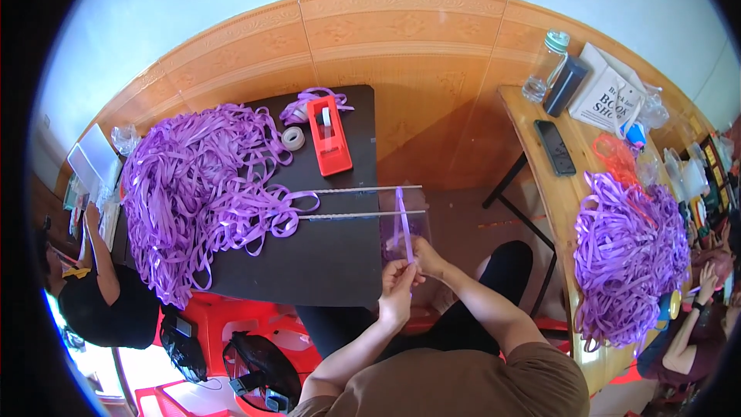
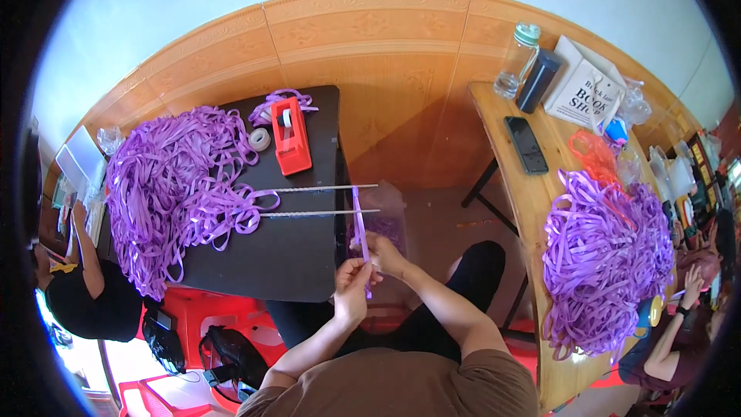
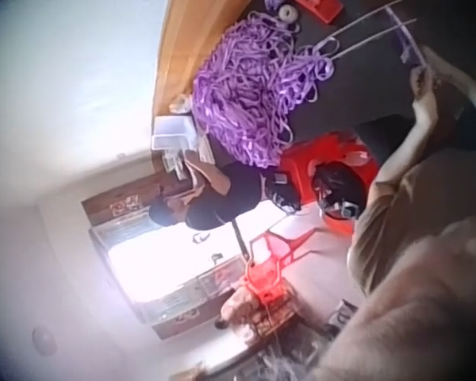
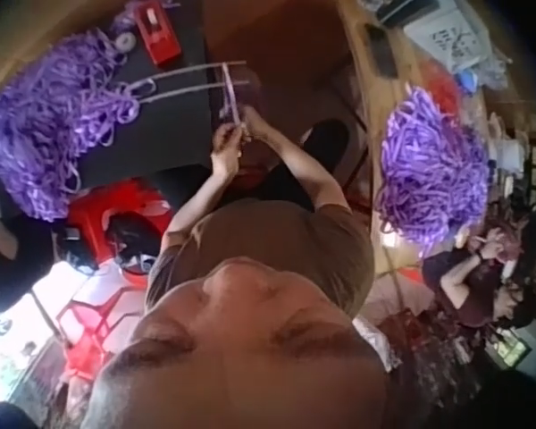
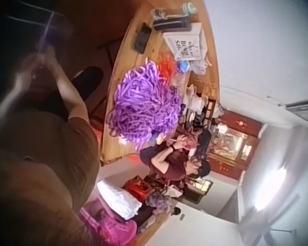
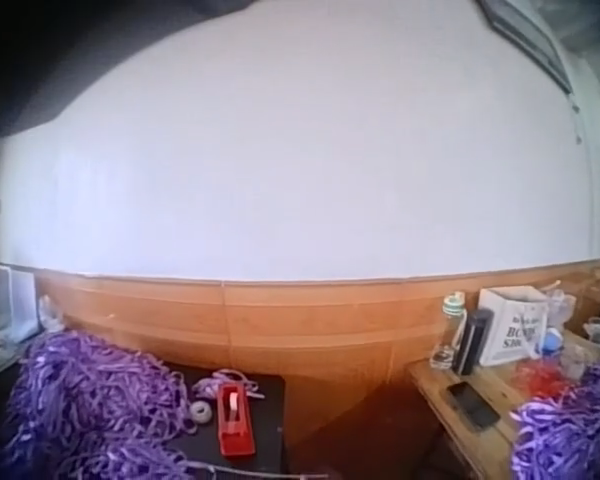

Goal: Wrapping purple ribbons around two metal rods to create a decoration.

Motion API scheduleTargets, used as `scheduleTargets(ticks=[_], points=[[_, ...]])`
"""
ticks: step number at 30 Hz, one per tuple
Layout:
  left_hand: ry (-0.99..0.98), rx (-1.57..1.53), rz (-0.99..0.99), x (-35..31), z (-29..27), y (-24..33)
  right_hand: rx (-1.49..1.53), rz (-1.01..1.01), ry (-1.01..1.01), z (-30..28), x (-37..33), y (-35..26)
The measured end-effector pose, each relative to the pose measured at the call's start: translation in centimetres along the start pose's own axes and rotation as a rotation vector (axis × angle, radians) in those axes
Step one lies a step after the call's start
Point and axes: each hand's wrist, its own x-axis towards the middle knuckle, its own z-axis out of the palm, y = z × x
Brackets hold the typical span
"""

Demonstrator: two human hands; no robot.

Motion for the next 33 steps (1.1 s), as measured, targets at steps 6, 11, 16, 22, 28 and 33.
scheduleTargets(ticks=[6,11,16,22,28,33], points=[[-0.06,0.054,-0.095,-1.3,-3.1,-1.4,0.388,0.256,-0.036,4.4,-8.4,2.6],[-0.076,0.057,-0.266,-1.1,-5.0,-2.2,0.344,0.365,-0.071,5.7,-11.0,0.7],[-0.115,0.096,-0.354,-0.6,-5.2,-1.3,0.433,0.44,-0.109,5.1,-11.7,1.0],[-0.197,0.007,-0.352,-1.9,-6.1,-1.2,0.692,0.669,0.071,5.5,-12.2,1.5],[-0.137,0.059,-0.294,-4.1,-5.5,0.6,1.001,0.566,0.264,4.8,-11.0,2.7],[-0.173,0.149,-0.299,-4.7,-6.9,-0.3,0.865,0.524,0.424,4.3,-9.0,0.9]])
